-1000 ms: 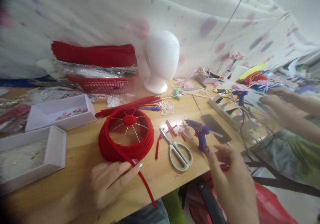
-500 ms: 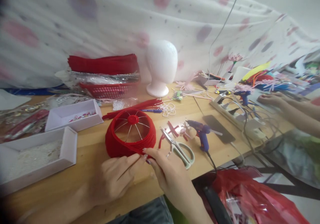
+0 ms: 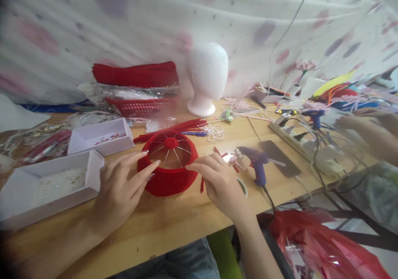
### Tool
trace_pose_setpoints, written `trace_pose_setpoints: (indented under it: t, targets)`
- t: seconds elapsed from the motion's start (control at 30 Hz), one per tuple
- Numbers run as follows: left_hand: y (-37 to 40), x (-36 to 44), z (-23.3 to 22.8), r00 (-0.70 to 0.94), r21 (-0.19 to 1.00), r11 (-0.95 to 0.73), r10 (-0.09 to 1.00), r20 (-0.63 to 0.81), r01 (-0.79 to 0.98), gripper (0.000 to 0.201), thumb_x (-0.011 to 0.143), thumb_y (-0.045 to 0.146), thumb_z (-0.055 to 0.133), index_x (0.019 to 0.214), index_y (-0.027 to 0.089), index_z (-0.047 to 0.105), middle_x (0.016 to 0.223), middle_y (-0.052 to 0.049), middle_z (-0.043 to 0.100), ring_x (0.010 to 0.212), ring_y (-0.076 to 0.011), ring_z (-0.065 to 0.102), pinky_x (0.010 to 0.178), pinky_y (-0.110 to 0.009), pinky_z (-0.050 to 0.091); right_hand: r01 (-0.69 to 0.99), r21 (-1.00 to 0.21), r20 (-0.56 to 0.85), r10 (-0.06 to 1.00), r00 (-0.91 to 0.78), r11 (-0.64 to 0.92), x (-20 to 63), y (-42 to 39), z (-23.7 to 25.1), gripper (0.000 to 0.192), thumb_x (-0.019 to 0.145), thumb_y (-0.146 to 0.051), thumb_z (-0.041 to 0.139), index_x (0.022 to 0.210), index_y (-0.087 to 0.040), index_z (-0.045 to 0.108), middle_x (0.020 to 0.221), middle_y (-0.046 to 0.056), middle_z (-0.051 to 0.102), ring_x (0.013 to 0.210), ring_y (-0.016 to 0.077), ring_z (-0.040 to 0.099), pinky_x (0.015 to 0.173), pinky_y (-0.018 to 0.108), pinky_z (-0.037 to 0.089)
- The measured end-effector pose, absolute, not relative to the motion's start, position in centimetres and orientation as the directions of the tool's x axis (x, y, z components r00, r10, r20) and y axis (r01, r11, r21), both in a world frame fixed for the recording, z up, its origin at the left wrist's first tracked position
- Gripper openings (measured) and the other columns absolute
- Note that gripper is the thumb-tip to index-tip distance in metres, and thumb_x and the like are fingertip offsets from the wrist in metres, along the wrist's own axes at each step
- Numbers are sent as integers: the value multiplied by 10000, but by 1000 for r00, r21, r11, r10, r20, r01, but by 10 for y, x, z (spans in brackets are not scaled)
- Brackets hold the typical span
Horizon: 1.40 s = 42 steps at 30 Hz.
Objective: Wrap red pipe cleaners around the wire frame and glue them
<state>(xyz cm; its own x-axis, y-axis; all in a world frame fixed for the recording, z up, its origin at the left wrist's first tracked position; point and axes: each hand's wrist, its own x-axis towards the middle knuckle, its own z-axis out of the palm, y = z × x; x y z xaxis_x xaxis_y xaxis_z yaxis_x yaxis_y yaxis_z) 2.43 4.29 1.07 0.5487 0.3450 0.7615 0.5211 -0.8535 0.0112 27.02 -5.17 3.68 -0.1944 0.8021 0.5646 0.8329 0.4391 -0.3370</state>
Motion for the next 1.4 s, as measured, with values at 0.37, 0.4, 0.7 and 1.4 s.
trace_pose_setpoints:
  t: [0.37, 0.4, 0.7, 1.4]
  targets:
    - [41, 28, 4, 530, -25, -848, 307, 791, 529, 279, 953, 92, 614, 1211, 170, 686, 1182, -125, 699, 1112, -281, 568, 931, -439, 393, 804, -360, 548, 805, -229, 473, 279, -37, 37, 526, 883, 56, 415, 1150, -292, 704, 1042, 59, 664, 975, 198, 643, 803, 346, 555]
    - [41, 27, 3, 531, -33, -848, 301, 792, 530, 278, 954, 88, 613, 1212, 164, 686, 1173, -123, 708, 1101, -278, 570, 920, -432, 395, 802, -368, 543, 809, -225, 471, 280, -36, 37, 517, 886, 55, 419, 1138, -290, 711, 1039, 58, 664, 978, 195, 643, 803, 341, 556]
    - [40, 23, 1, 537, -82, -844, 260, 803, 530, 250, 1001, 102, 553, 1171, 188, 714, 1053, -26, 786, 992, -217, 594, 820, -382, 355, 774, -460, 516, 841, -166, 435, 284, -31, 32, 333, 973, -52, 483, 1062, -263, 725, 1004, 54, 685, 947, 178, 661, 792, 314, 559]
    - [34, 19, -7, 577, -122, -821, 278, 768, 557, 304, 1019, 123, 506, 1252, 187, 691, 1197, -18, 772, 1096, -220, 624, 866, -394, 342, 785, -457, 486, 856, -173, 418, 287, -27, 30, 279, 1010, -126, 467, 1012, -254, 715, 1187, 77, 717, 1055, 204, 694, 867, 376, 568]
